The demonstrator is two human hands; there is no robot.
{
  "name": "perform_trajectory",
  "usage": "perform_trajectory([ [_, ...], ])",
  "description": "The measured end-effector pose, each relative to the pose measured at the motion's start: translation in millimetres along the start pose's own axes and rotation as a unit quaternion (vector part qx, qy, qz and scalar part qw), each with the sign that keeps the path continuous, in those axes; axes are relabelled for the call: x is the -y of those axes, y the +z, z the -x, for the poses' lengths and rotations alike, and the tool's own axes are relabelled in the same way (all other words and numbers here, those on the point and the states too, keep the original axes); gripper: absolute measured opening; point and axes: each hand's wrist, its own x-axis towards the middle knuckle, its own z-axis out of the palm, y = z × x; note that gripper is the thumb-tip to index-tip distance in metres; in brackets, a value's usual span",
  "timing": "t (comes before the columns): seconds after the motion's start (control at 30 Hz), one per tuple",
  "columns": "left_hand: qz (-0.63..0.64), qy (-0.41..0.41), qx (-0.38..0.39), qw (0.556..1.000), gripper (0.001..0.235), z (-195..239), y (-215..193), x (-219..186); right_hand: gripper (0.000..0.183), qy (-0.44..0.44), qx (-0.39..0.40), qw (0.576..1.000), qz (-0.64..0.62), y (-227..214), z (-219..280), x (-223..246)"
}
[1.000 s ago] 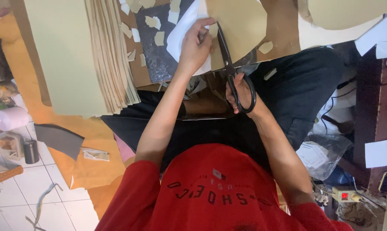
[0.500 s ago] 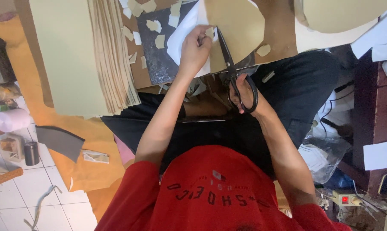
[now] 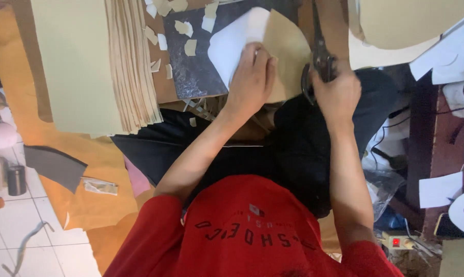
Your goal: The person sits cross-legged on the floor and uses scissors to cut white material around a beige template. They repeatedly trim the edges, flip the material, and stack the finished pieces on the table.
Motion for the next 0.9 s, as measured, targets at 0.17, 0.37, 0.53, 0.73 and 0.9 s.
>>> perform_trajectory([
  [0.17,0.061,-0.055,0.043,0.996,0.011,24,23,33,0.053,-0.034,-0.043,0.985,0.166,24,-41,-27],
  [0.37,0.119,-0.054,-0.061,0.990,0.009,38,11,23,0.022,-0.085,-0.036,0.995,-0.035,-8,24,26],
  [0.53,0.097,-0.104,-0.143,0.979,0.012,47,26,14,0.049,0.085,0.098,0.949,-0.287,0,125,16],
  [0.73,0.135,-0.121,-0.143,0.973,0.012,37,38,31,0.062,0.059,0.276,0.875,-0.392,-4,137,41],
  [0.9,0.211,-0.199,-0.087,0.953,0.016,31,19,27,0.092,0.195,0.387,0.732,-0.526,36,128,13],
])
